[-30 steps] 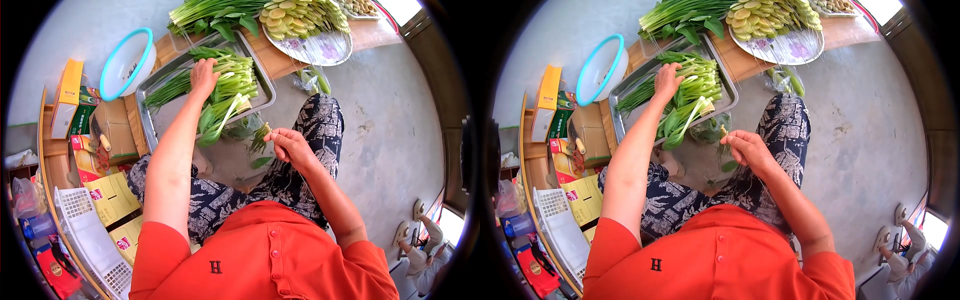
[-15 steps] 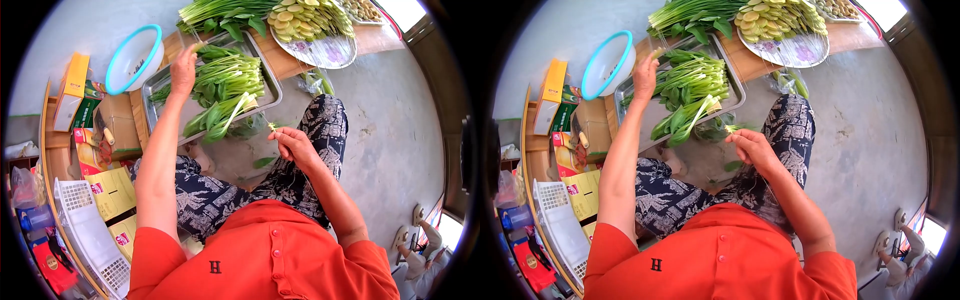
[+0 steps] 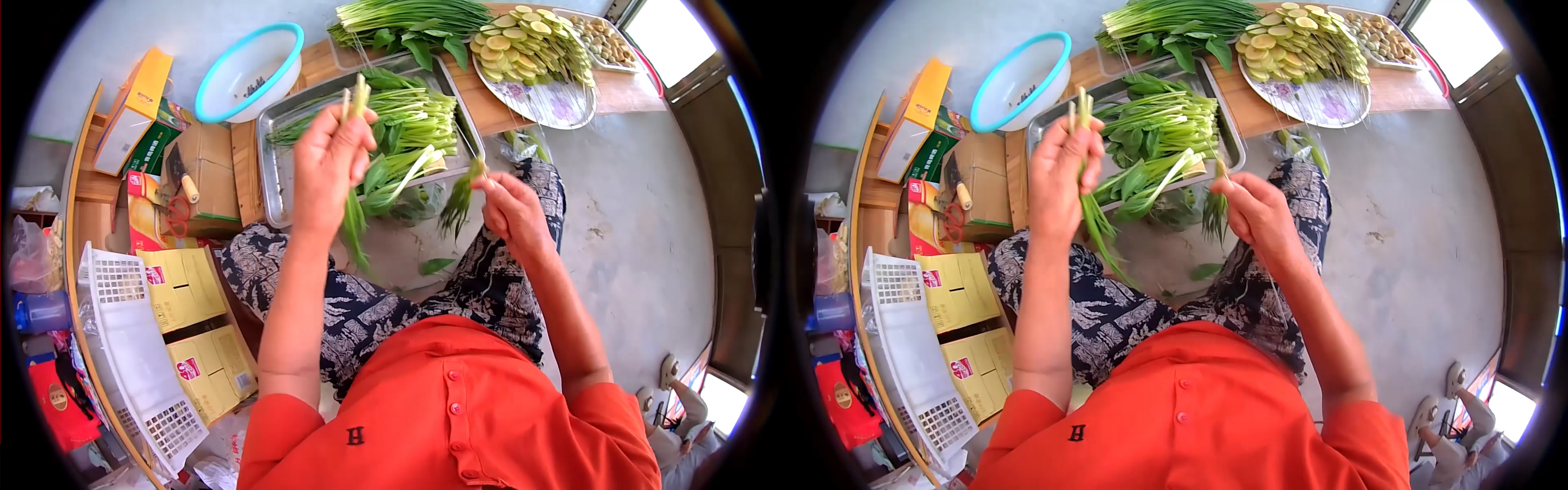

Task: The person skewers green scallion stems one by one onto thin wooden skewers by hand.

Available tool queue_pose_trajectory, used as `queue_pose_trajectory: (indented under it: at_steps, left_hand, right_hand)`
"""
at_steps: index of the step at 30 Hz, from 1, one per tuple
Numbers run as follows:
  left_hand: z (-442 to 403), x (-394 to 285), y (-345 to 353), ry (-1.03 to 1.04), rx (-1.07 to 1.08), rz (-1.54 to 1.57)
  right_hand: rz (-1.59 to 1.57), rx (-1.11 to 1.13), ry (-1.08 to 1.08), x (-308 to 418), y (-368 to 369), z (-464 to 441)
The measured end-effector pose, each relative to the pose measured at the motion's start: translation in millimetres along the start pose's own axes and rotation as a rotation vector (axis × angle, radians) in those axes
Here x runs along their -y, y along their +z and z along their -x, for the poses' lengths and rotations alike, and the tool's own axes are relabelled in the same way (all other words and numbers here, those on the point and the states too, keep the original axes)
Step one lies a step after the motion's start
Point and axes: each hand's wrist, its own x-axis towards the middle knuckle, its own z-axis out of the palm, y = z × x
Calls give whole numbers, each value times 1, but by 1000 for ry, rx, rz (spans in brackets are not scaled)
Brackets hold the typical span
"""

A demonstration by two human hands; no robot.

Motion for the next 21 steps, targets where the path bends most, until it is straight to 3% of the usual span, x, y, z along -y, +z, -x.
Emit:
queue_pose_trajectory:
  at_steps: [6, 17, 20, 21]
  left_hand:
    - [40, 29, 24, -129, 102, 100]
    - [58, 27, 17, -144, 95, 140]
    - [60, 30, 14, -148, 27, 113]
    - [59, 36, 11, -53, -49, 99]
  right_hand:
    - [141, -4, -247, 39, 53, -4]
    - [117, 67, -229, 30, 83, -13]
    - [114, 64, -223, 28, 86, -12]
    - [104, 53, -223, 27, 86, -12]
